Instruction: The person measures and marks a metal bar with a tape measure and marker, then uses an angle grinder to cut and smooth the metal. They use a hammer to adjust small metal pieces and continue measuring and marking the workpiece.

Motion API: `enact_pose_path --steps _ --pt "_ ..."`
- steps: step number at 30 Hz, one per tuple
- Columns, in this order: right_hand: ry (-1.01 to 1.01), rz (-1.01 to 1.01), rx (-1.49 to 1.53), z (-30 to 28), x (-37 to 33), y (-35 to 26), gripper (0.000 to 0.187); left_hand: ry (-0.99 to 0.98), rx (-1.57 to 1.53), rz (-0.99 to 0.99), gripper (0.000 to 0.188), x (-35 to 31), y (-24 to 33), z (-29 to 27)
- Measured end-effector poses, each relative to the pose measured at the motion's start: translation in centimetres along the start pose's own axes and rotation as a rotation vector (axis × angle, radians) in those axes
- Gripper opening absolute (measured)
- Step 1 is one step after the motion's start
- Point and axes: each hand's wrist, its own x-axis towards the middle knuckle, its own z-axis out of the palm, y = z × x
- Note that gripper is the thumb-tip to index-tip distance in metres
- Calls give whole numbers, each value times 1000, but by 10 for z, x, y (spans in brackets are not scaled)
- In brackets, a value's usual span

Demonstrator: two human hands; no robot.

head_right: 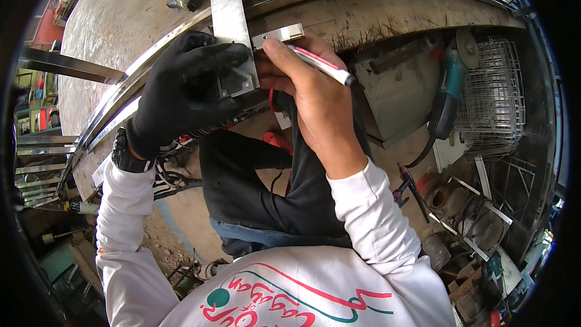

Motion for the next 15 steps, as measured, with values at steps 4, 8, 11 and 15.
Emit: enact_pose_path --steps 4,8,11,15 --pt "-21 -21 -47 -3 8 2 26 -40 11 -37 55 0 3 0" --pt "-28 -32 -101 -1 6 -6 24 -114 55 -146 52 2 10 -7" --pt "-16 -60 -140 -1 5 -4 24 -120 52 -103 54 1 5 -7" --pt "-8 -65 -139 1 1 -8 26 -97 26 -65 58 0 1 -5"
